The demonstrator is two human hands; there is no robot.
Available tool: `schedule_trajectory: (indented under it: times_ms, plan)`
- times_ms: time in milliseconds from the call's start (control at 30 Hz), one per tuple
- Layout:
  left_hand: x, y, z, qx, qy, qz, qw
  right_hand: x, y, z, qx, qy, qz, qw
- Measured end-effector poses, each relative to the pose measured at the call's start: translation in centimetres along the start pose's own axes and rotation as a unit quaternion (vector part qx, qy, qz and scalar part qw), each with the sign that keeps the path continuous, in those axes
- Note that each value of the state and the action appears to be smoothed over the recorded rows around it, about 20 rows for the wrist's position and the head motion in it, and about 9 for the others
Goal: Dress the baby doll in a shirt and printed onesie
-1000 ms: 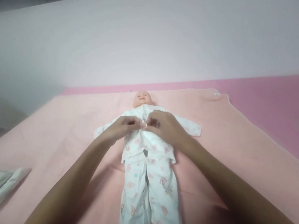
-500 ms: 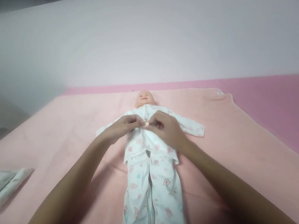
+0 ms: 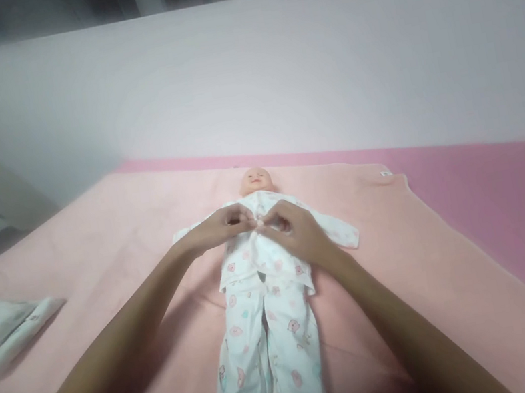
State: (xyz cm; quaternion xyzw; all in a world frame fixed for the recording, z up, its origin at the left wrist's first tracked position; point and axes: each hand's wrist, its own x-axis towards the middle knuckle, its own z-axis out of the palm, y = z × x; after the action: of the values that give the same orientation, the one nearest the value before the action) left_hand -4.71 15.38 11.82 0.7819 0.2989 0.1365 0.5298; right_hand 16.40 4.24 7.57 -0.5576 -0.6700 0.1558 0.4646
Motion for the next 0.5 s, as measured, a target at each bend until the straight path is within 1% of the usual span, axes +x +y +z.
schedule_trajectory:
  times_ms: [67, 133, 200, 267, 333, 500]
  plan:
    - [0.4, 0.0, -0.5, 0.006, 0.018, -0.012, 1.0, 0.8, -0.2, -0.5, -0.007, 0.004, 0.011, 1.0]
    - [1.3, -0.1, -0.8, 0.022, 0.059, -0.026, 0.998, 2.0, -0.3, -0.9, -0.01, 0.008, 0.03, 0.999]
    - [2.3, -0.3, -0.8, 0.037, 0.09, -0.029, 0.995, 3.2, -0.4, -1.0, -0.014, -0.011, 0.053, 0.998]
    - [3.2, -0.4, -0.8, 0.038, 0.087, -0.021, 0.995, 4.1, -0.3, -1.1, -0.014, -0.039, 0.073, 0.996]
    - [3.6, -0.3, -0.8, 0.031, 0.075, -0.013, 0.997, 4.5, -0.1, -1.2, -0.004, -0.052, 0.094, 0.994]
    - [3.6, 0.0, -1.1, 0.024, 0.035, -0.02, 0.999, 4.2, 1.0, -1.9, 0.04, -0.081, 0.173, 0.981]
